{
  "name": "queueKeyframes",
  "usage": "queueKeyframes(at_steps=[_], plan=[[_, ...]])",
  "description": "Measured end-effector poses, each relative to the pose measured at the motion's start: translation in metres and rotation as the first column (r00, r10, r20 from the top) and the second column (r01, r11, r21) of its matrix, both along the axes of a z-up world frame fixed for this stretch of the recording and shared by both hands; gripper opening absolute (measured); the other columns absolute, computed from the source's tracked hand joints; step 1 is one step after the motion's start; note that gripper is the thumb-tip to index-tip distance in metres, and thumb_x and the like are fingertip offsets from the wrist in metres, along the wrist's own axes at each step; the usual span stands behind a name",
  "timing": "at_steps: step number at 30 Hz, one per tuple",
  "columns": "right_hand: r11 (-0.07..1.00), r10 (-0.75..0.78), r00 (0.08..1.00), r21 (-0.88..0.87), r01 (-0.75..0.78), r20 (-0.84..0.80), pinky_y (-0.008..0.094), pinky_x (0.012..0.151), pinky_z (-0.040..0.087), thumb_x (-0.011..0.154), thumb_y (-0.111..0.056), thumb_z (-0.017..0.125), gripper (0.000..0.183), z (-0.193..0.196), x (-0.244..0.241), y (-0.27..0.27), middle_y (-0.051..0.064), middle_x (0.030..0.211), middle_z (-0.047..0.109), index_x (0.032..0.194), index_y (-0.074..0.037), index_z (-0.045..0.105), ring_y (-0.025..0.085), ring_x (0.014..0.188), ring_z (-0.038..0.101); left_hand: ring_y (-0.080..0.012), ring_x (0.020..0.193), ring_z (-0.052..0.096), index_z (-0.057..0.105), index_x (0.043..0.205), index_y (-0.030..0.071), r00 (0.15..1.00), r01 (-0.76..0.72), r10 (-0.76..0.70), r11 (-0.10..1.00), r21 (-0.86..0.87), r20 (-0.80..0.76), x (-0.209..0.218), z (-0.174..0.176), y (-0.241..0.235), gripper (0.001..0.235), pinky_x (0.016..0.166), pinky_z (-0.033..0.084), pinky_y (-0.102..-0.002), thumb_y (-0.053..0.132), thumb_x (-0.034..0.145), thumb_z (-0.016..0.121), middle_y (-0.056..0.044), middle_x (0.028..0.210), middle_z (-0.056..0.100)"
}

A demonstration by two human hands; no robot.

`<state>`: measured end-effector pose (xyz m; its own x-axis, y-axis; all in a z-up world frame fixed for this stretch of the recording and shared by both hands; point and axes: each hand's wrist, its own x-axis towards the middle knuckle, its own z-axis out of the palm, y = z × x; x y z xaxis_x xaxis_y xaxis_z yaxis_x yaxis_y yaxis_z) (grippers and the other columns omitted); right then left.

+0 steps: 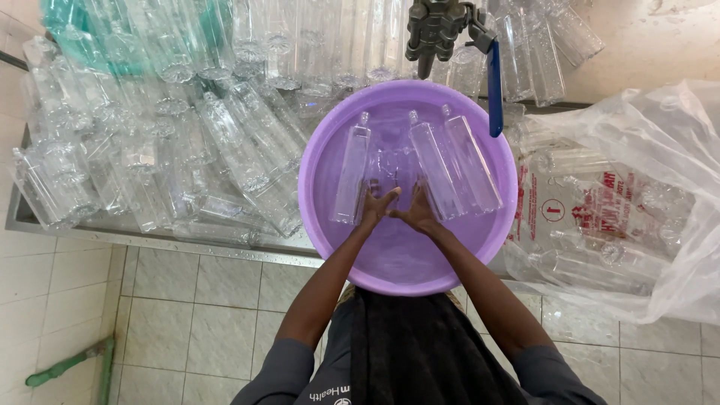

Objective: The person takes clear plastic bottles from a large plastic bag and places them into a purple basin filled with water. They agitate the bottles in the water by hand, then lift them out and place them onto a metal tray next to the sink.

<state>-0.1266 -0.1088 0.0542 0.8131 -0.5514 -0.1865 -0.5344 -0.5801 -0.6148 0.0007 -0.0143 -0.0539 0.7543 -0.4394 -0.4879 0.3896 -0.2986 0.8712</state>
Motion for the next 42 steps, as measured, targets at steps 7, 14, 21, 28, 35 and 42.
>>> queueKeyframes(at_steps=[7, 14, 21, 28, 35, 42], plan=[[0.996, -0.068, 0.996, 0.058, 0.072, -0.057, 0.045, 0.135, 0.025, 0.075, -0.083, 0.088, 0.124, -0.108, -0.002, -0.006, 0.019, 0.15, 0.053, 0.15, 0.002, 0.038, 0.029, 0.147, 0.052, -0.052, 0.138, 0.058, 0.038, 0.161, -0.004, 0.998, -0.017, 0.014, 0.998, 0.057, 0.055, -0.003, -0.025, -0.003, 0.127, 0.103, 0.061, -0.061, 0.049, 0.071, 0.109, -0.037, 0.151, 0.053], [0.999, -0.024, 0.994, 0.036, 0.028, -0.107, 0.048, 0.136, 0.024, 0.068, -0.096, 0.08, 0.135, -0.086, -0.001, -0.007, 0.021, 0.155, 0.051, 0.153, 0.001, 0.041, 0.034, 0.152, 0.046, -0.0501, 0.143, 0.055, 0.04, 0.165, 0.001, 0.994, 0.042, -0.047, 0.997, 0.057, 0.095, -0.007, 0.008, 0.008, 0.122, 0.113, 0.053, -0.059, 0.055, 0.075, 0.104, -0.037, 0.156, 0.051], [0.999, 0.007, 0.997, -0.038, -0.009, -0.073, 0.073, 0.126, 0.024, 0.069, -0.073, 0.089, 0.122, -0.122, 0.004, -0.016, 0.013, 0.152, 0.044, 0.155, -0.003, 0.037, 0.035, 0.151, 0.041, -0.0472, 0.139, 0.056, 0.044, 0.16, 0.0, 0.993, 0.012, -0.006, 0.999, -0.047, 0.122, -0.007, 0.015, 0.006, 0.113, 0.115, 0.05, -0.06, 0.044, 0.076, 0.107, -0.037, 0.147, 0.055], [0.996, -0.081, 0.997, 0.029, 0.081, -0.003, 0.046, 0.128, 0.033, 0.068, -0.08, 0.092, 0.113, -0.067, 0.003, -0.003, 0.013, 0.134, 0.047, 0.134, -0.005, 0.04, 0.027, 0.137, 0.051, -0.0565, 0.154, 0.04, 0.029, 0.165, -0.014, 1.0, 0.01, -0.01, 1.0, 0.004, 0.003, -0.014, 0.09, 0.013, 0.137, 0.128, 0.034, -0.062, 0.052, 0.072, 0.104, -0.049, 0.162, 0.036], [0.995, -0.075, 0.997, 0.066, 0.076, -0.014, 0.04, 0.128, 0.032, 0.066, -0.087, 0.09, 0.115, -0.089, 0.002, -0.008, 0.011, 0.126, 0.052, 0.131, -0.006, 0.041, 0.025, 0.131, 0.056, -0.0566, 0.149, 0.048, 0.035, 0.162, -0.012, 0.985, 0.05, -0.062, 0.996, 0.077, 0.159, -0.011, 0.068, 0.008, 0.128, 0.127, 0.036, -0.063, 0.05, 0.073, 0.103, -0.047, 0.156, 0.045], [0.998, -0.034, 0.999, -0.056, 0.034, 0.001, 0.041, 0.127, 0.029, 0.059, -0.093, 0.086, 0.119, -0.106, 0.004, -0.013, 0.01, 0.13, 0.049, 0.131, -0.008, 0.041, 0.024, 0.131, 0.051, -0.0516, 0.148, 0.05, 0.04, 0.161, -0.009, 0.983, -0.003, -0.004, 0.999, 0.039, 0.184, -0.013, -0.001, -0.002, 0.126, 0.127, 0.032, -0.064, 0.045, 0.07, 0.108, -0.043, 0.156, 0.047]])
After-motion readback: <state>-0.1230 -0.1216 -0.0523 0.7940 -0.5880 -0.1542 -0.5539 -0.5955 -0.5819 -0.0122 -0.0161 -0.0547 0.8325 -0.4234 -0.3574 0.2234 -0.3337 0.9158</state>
